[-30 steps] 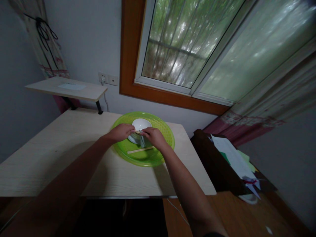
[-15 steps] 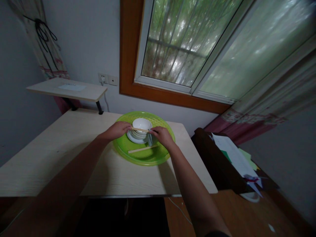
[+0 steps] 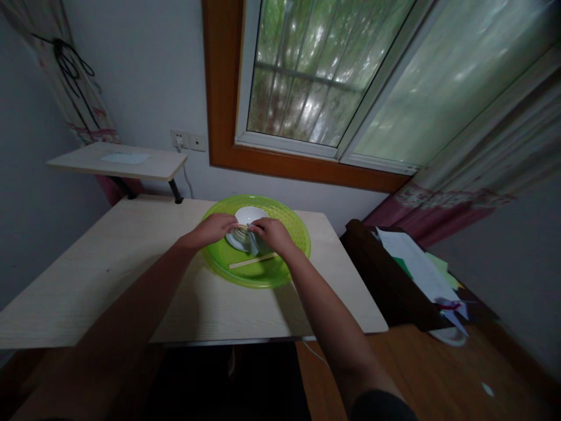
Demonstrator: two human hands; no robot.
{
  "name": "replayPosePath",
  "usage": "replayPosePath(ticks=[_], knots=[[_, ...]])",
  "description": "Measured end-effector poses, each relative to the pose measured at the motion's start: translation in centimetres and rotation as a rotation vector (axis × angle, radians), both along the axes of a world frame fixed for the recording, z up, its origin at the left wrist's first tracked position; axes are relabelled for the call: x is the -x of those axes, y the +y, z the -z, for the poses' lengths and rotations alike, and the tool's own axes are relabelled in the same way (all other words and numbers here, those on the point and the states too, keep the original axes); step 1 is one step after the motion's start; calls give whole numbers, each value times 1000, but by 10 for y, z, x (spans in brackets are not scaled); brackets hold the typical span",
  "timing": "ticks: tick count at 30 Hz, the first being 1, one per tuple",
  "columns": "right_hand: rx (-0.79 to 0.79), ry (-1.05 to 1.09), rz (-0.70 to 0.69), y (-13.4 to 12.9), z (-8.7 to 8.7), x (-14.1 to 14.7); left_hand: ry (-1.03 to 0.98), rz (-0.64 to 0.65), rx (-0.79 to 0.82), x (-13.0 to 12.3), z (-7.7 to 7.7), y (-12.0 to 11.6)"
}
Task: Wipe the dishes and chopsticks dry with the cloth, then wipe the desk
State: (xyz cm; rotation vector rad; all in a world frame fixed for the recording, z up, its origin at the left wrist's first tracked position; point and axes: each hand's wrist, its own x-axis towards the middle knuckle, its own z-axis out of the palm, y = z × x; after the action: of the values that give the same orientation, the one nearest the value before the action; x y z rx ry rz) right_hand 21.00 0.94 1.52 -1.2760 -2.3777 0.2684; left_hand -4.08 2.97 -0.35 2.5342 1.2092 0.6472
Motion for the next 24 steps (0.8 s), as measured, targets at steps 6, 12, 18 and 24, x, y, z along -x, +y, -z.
replayPosePath(ticks=[6, 12, 18, 24], knots=[[26, 104, 100, 5, 9, -26, -15, -27, -4, 13, -1, 2], [8, 172, 142, 5, 15, -31, -16, -64, -13, 12, 1, 2], [-94, -25, 45, -1, 14, -14, 22, -24, -27, 10, 6, 1], [-100, -65, -14, -6, 13, -1, 5, 9, -38, 11, 10, 0]])
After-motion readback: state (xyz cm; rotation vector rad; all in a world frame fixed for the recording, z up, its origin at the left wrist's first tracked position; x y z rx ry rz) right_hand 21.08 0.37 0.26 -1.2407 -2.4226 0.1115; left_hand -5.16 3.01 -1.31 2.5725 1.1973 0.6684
